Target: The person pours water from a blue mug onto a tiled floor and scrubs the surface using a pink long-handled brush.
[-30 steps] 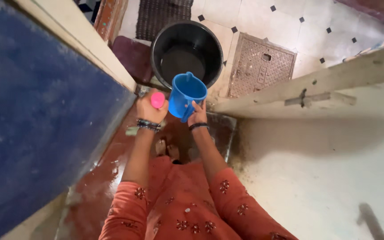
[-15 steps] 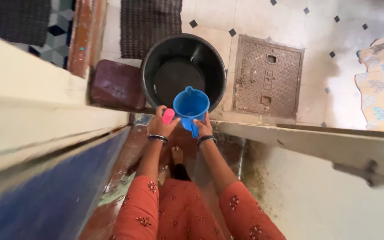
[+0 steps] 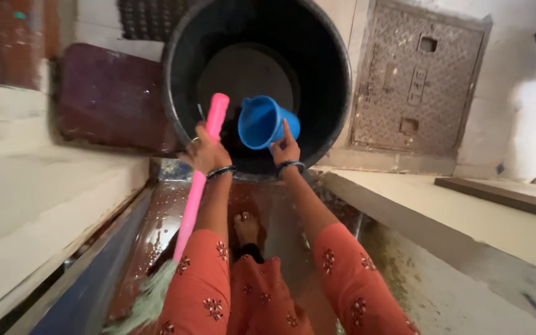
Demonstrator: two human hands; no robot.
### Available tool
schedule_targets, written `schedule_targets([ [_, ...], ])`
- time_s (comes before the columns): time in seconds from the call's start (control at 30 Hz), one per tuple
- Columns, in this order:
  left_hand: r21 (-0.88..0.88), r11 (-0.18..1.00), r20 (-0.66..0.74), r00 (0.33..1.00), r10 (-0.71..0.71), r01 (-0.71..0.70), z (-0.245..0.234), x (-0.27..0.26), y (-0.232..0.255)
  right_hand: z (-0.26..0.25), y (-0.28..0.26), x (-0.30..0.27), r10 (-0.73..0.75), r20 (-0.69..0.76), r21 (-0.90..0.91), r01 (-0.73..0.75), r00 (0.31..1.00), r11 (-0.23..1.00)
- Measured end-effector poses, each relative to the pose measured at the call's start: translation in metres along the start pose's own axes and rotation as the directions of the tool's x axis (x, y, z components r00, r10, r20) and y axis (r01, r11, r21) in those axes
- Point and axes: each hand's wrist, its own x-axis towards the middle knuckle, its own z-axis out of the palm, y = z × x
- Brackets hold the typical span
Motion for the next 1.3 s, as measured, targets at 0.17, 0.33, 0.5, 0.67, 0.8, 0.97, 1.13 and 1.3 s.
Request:
schedule_targets([
  [0.17, 0.059, 0.876, -0.359, 0.829, -0.428, 0.478, 0.033, -0.013, -0.004, 0.005, 0.003, 0.037, -0.378, 0.093, -0.492, 0.373, 0.921, 0.786],
  [0.33, 0.020, 0.939, -0.575, 0.773, -0.270, 0.343, 0.048, -0.017, -0.012, 0.006, 0.007, 0.067, -0.550, 0.154, -0.764, 0.451, 0.821, 0.461],
  [0.5, 0.085, 0.955, -0.545, 0.815, -0.194, 0.285, 0.048, -0.040, -0.052, -0.015, -0.005, 0.076, -0.632, 0.307, -0.817, 0.538, 0.712, 0.209],
  [0.67, 0.097, 0.976, -0.608, 0.787, -0.099, 0.198, 0.053, -0.060, -0.080, -0.021, 0.000, 0.055, -0.594, 0.358, -0.894, 0.449, 0.721, 0.006],
  [0.8, 0.095, 0.969, -0.574, 0.808, -0.135, 0.230, 0.052, -0.068, -0.084, -0.005, 0.024, 0.004, -0.516, 0.278, -0.909, 0.396, 0.810, 0.133],
  [0.97, 0.077, 0.993, -0.622, 0.783, -0.021, 0.088, 0.045, -0.063, -0.081, 0.082, 0.014, -0.058, -0.147, 0.093, -0.837, 0.157, 0.985, 0.524],
  [1.13, 0.051, 0.997, -0.622, 0.783, -0.018, 0.064, 0.052, -0.063, -0.092, 0.163, -0.027, -0.052, 0.117, 0.113, -0.648, -0.016, 0.987, 0.762],
  [1.3, -0.016, 0.984, -0.617, 0.773, -0.150, 0.178, 0.062, -0.075, -0.083, 0.186, -0.018, -0.016, 0.037, 0.161, -0.365, 0.025, 0.986, 0.931],
])
